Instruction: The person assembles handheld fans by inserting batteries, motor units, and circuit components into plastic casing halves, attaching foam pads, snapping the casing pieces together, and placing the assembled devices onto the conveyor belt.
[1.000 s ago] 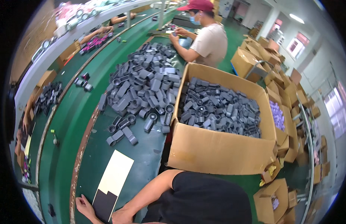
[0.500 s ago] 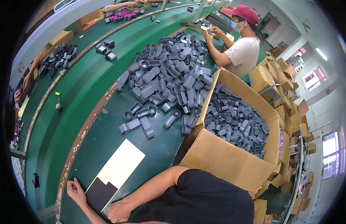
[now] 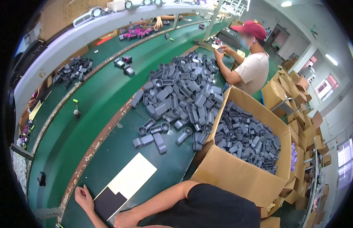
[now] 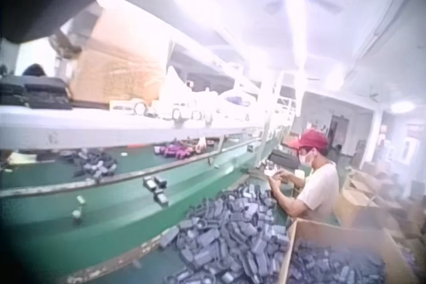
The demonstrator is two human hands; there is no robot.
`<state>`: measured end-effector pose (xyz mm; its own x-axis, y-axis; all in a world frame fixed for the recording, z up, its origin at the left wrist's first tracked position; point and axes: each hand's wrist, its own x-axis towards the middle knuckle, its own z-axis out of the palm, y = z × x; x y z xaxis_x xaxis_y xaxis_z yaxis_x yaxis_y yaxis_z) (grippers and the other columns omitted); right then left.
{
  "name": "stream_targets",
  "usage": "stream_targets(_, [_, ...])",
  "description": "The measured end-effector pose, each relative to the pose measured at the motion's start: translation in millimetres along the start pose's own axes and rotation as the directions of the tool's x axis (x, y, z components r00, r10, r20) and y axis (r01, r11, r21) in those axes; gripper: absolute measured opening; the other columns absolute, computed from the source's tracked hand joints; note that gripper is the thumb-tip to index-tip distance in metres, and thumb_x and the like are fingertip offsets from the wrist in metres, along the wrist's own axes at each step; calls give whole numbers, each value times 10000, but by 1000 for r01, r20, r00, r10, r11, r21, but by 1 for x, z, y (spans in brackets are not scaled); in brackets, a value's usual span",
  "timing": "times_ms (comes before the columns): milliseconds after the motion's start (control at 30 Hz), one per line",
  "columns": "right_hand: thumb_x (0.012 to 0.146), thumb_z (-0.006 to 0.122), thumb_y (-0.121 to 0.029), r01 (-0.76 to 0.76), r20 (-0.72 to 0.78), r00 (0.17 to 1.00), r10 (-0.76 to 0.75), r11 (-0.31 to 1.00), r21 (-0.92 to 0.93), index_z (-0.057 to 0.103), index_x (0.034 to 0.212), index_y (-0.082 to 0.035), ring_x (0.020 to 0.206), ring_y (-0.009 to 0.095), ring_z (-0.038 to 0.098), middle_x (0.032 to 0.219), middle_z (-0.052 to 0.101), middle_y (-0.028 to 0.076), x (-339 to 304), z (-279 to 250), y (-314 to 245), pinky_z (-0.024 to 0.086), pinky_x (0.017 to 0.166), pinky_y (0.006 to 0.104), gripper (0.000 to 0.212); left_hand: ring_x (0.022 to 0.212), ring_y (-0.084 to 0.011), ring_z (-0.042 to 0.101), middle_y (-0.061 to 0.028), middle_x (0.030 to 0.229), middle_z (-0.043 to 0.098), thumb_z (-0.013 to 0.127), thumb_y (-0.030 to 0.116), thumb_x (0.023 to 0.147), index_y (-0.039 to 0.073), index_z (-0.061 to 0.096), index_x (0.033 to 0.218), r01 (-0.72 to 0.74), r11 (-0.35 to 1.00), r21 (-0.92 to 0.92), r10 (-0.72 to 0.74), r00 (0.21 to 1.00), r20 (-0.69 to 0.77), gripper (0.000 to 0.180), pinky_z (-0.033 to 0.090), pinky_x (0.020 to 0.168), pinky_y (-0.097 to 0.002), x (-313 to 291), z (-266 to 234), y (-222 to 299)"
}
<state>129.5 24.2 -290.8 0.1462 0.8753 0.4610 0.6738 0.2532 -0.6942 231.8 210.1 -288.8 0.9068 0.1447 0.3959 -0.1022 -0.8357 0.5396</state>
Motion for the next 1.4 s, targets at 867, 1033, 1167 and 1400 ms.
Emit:
stream_targets(867, [818, 625, -132, -113, -67, 992, 110, 992, -50, 639, 773, -49, 782, 359, 686, 811, 642, 142, -4, -7, -6, 556, 707, 481, 95, 653, -342, 552, -146, 679, 536, 734, 201, 913, 32, 546, 724, -12, 1000, 2, 12, 1000, -9, 315, 438, 617, -447, 4, -11, 16])
stream_targets(1033, [814, 615, -93, -150, -89, 985, 150, 989, 12, 624, 765, -48, 770, 357, 679, 777, 627, 133, -9, -11, -2, 538, 688, 485, 67, 600, -287, 547, -115, 644, 543, 747, 208, 912, 33, 562, 715, 21, 1000, -8, -21, 1000, 1, 322, 440, 586, -418, 5, -5, 17])
stream_targets(1167, [813, 620, -94, -141, -73, 987, 141, 990, 2, 615, 739, -44, 724, 376, 663, 741, 614, 146, -8, -13, -2, 521, 670, 488, 90, 583, -258, 535, -105, 634, 529, 753, 209, 914, 34, 565, 714, 83, 996, 15, -84, 996, 21, 326, 438, 576, -406, 5, -10, 14])
stream_targets(1400, [880, 613, -131, -134, -1, 991, 135, 990, -37, 598, 819, -39, 819, 349, 676, 830, 610, 142, -11, -18, 0, 532, 717, 479, 111, 735, -403, 609, -185, 746, 590, 705, 284, 904, 42, 579, 749, -1, 998, 59, -1, 999, 33, 314, 479, 665, -500, 7, -3, 19])
